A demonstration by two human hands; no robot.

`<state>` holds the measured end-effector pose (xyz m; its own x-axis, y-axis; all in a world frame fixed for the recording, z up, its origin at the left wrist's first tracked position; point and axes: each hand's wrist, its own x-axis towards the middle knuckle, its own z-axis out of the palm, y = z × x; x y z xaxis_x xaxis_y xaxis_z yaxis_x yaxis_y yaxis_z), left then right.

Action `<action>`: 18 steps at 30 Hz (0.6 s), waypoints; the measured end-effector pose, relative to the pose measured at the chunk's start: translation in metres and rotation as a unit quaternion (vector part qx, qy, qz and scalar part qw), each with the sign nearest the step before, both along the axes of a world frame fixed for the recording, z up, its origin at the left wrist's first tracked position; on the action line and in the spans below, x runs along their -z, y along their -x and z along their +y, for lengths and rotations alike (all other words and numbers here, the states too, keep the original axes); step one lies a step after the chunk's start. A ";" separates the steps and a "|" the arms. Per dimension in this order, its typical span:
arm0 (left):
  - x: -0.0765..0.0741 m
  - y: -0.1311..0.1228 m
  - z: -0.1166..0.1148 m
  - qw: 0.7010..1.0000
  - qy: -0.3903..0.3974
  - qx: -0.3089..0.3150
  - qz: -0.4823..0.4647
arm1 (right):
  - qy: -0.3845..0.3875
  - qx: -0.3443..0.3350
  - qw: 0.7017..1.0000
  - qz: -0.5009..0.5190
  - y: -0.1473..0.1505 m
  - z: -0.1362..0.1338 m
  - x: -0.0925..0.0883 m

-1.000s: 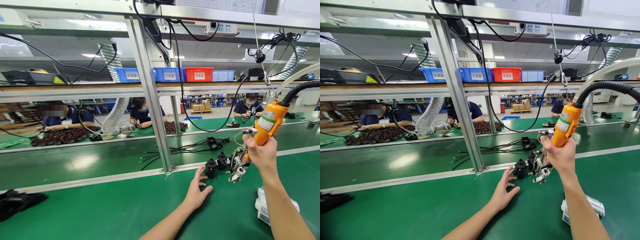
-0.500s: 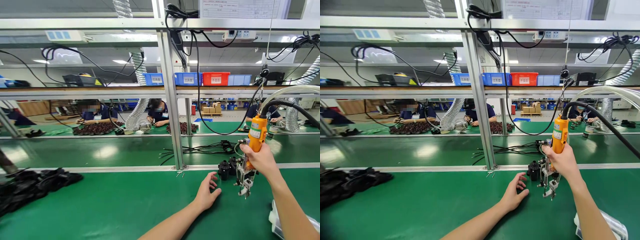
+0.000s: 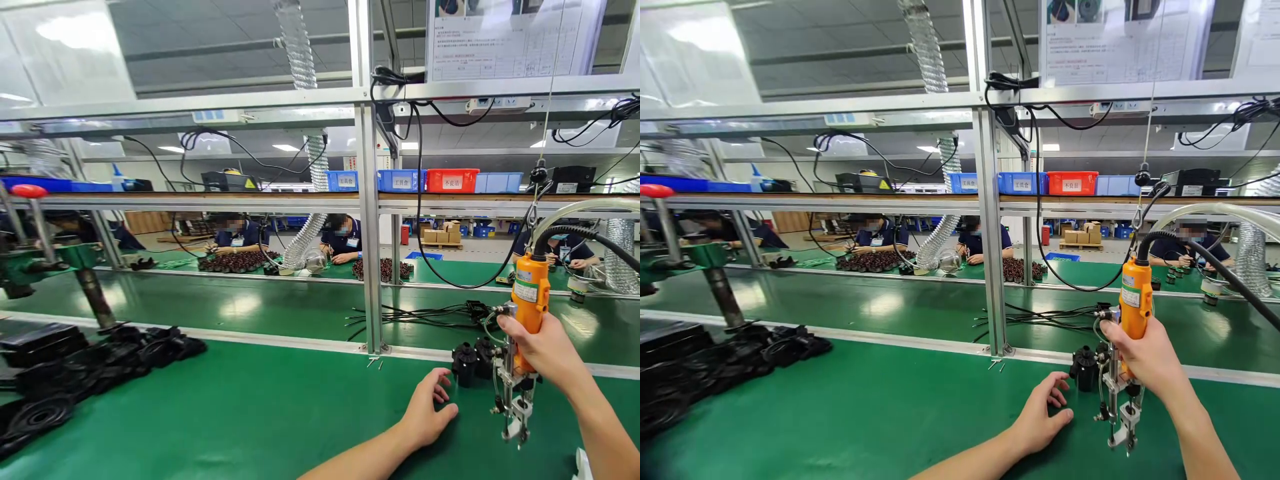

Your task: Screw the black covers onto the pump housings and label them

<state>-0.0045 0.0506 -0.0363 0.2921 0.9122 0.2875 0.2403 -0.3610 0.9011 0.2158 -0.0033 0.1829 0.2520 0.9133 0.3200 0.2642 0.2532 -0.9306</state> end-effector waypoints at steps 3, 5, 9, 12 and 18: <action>0.003 0.001 0.002 1.000 0.001 -0.002 0.008 | -0.010 -0.021 1.000 0.005 0.003 0.005 0.005; 0.005 0.002 0.003 1.000 0.000 -0.003 0.009 | -0.008 -0.032 0.999 0.009 0.005 0.006 0.006; 0.006 0.002 0.004 1.000 -0.003 -0.001 0.014 | -0.004 -0.058 0.998 0.000 0.007 0.005 0.005; 0.008 0.003 0.004 1.000 -0.007 -0.001 0.021 | 0.020 -0.076 0.997 -0.014 0.004 0.006 0.006; 0.009 0.000 0.006 0.999 -0.009 0.002 0.032 | 0.018 -0.064 0.998 -0.023 0.000 0.010 0.010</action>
